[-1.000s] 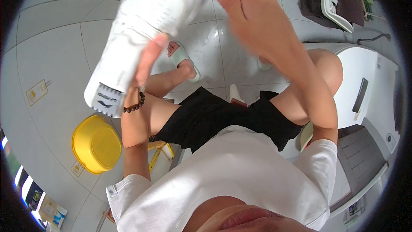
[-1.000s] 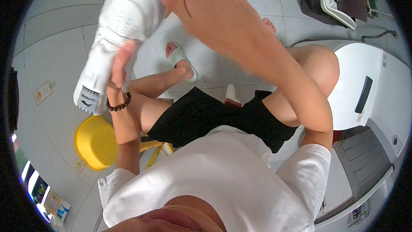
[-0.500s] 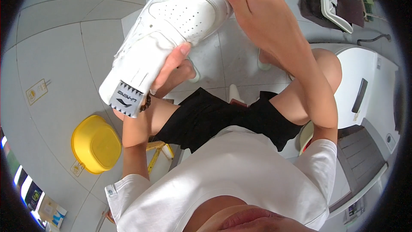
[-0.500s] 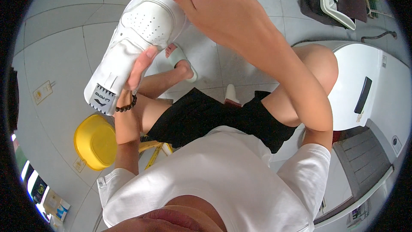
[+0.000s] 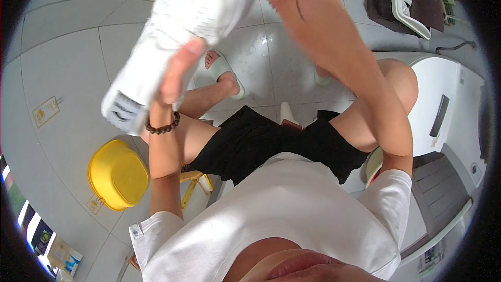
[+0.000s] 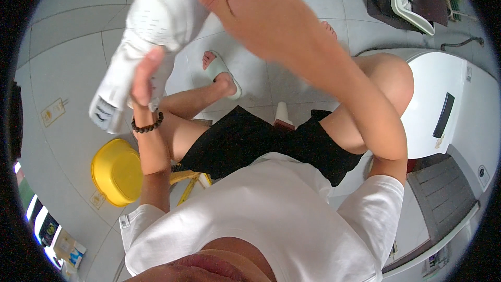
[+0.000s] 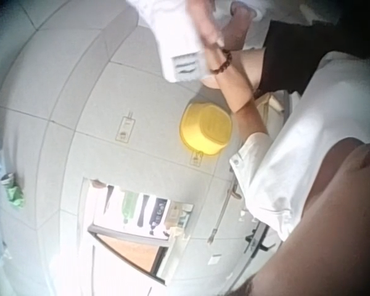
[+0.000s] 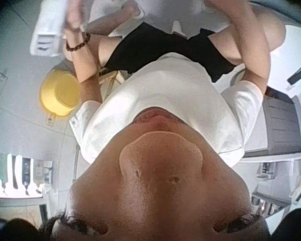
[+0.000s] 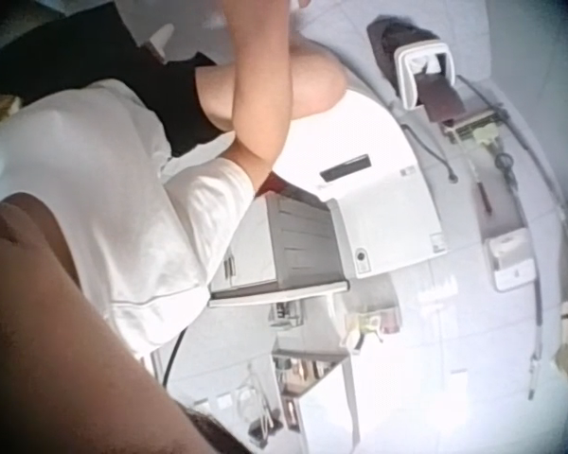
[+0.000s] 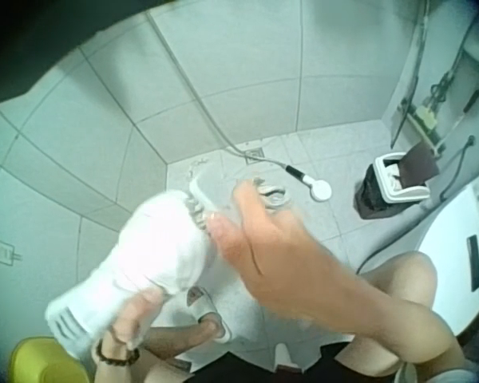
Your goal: The person cleans a shoe by scrubbing its outer surfaces, tongue, and interior lining using brushes and cleaning paste.
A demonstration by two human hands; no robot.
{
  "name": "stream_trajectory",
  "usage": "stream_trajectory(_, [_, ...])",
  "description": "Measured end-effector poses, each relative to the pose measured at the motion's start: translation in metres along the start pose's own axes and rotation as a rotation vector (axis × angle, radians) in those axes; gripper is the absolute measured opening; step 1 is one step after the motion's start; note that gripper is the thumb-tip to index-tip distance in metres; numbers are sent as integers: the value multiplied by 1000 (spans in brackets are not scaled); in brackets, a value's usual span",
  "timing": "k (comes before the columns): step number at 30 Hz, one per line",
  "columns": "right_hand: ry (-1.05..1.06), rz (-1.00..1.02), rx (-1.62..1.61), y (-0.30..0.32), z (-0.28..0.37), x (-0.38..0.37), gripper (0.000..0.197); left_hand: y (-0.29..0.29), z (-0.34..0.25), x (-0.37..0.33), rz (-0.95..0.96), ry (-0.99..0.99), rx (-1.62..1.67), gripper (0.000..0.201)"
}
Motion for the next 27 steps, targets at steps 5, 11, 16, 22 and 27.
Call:
stream_trajectory(5, [-133, 2, -275, -5, -25, -5, 24, 16, 19, 12, -15, -167, -501, 61])
stream_trajectory(11, [268, -86, 268, 1, 4, 4, 27, -16, -29, 0, 86, -224, -363, 54])
stream_trajectory(16, [304, -66, 191, -5, 8, 6, 34, -1, -11, 0, 79, -245, -196, 49])
stream_trajectory(22, [455, -261, 262, 7, -1, 6, 36, -30, -42, 3, 143, -629, -696, 66])
stream_trajectory(27, [328, -35, 77, -18, -5, -2, 33, -6, -9, -22, 64, -89, 127, 51])
Point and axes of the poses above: each hand's wrist, its own x-axis away from the middle knuckle, its own y-axis out of the back of the hand, z = x × y, the point moved 9 cm from there along -x, towards the middle knuckle, and after that the axes turned 7 degrees about -y, right-handed, at the moved point
